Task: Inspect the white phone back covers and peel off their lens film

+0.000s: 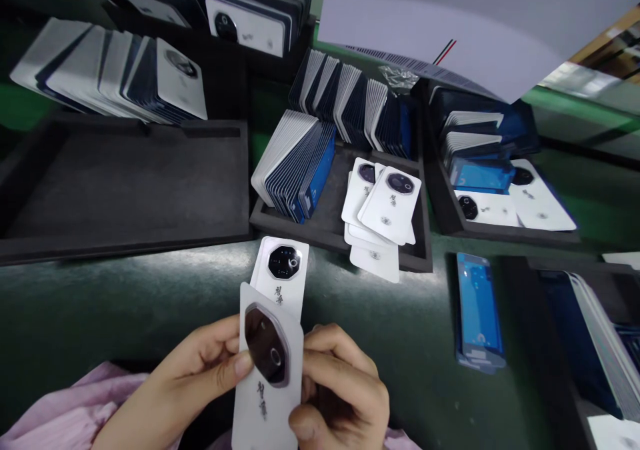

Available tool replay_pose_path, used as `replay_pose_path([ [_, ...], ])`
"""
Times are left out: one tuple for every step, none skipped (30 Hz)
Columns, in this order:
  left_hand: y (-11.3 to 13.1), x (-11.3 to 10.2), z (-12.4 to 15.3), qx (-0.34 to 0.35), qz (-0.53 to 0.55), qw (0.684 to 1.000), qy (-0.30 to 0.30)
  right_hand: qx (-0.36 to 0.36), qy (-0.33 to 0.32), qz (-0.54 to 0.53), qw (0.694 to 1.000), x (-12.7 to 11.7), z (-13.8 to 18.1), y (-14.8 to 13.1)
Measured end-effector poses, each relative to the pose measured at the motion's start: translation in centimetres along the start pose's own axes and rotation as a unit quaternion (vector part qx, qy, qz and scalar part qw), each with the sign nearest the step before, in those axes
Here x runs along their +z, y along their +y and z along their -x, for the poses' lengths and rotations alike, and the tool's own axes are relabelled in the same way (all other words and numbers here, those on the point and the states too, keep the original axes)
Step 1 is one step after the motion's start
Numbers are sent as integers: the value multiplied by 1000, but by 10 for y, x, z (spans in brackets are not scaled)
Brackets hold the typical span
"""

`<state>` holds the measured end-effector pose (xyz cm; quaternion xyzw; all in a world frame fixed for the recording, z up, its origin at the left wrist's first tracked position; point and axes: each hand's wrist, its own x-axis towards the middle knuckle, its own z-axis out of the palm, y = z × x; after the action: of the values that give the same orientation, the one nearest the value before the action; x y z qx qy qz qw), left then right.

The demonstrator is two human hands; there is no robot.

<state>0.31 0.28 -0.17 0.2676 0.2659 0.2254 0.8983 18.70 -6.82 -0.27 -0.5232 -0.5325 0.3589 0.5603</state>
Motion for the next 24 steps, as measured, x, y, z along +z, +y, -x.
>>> replay_pose_path([
  [0,0,0,-3,-1,1000,8,12,3,6,1000,0,1,1],
  [0,0,0,-4,-6,1000,22,28,9,14,999,1,1,2],
  [0,0,0,-2,-16,999,40,50,22,20,998,2,1,3],
  [-1,-1,1,2,-29,998,58,71,38,24,996,3,1,5],
  [-1,-1,1,5,-45,996,73,91,54,23,994,4,0,6],
  [-1,-1,2,5,-56,995,80,108,70,18,992,5,-1,8],
  [-2,-2,2,1,-61,995,80,121,82,11,989,5,-2,10],
  [-2,-2,2,-7,-59,995,74,132,90,5,987,6,-3,11],
  [-2,-3,3,-19,-50,996,66,142,93,1,985,6,-5,12],
  [-3,-3,3,-31,-36,997,59,151,92,-1,984,5,-6,12],
  [-3,-3,3,-42,-18,998,53,161,90,-4,983,5,-7,13],
  [-2,-3,3,-51,2,997,48,168,87,-8,982,5,-8,13],
  [-2,-3,3,-60,22,997,45,171,84,-12,982,4,-8,13],
  [-1,-3,3,-65,43,996,40,170,81,-14,982,3,-8,12],
  [0,-3,3,-68,67,995,35,167,80,-16,983,2,-7,12],
  [1,-3,4,-72,90,993,30,162,85,-17,983,1,-7,12],
  [3,-3,4,-76,109,991,25,157,97,-16,983,0,-7,12],
  [4,-3,5,-77,123,989,21,153,113,-13,982,-2,-7,12],
  [5,-3,5,-77,131,988,20,149,135,-8,980,-3,-7,11],
  [6,-3,6,-76,135,988,18,145,163,-3,976,-5,-7,11],
  [7,-3,6,-74,134,988,20,136,194,-3,971,-6,-8,11],
  [7,-3,7,-71,130,989,24,123,226,-10,966,-8,-10,10],
  [7,-3,7,-69,124,990,26,107,255,-25,961,-10,-11,10],
  [6,-3,7,-68,114,991,30,91,278,-46,955,-11,-11,9],
])
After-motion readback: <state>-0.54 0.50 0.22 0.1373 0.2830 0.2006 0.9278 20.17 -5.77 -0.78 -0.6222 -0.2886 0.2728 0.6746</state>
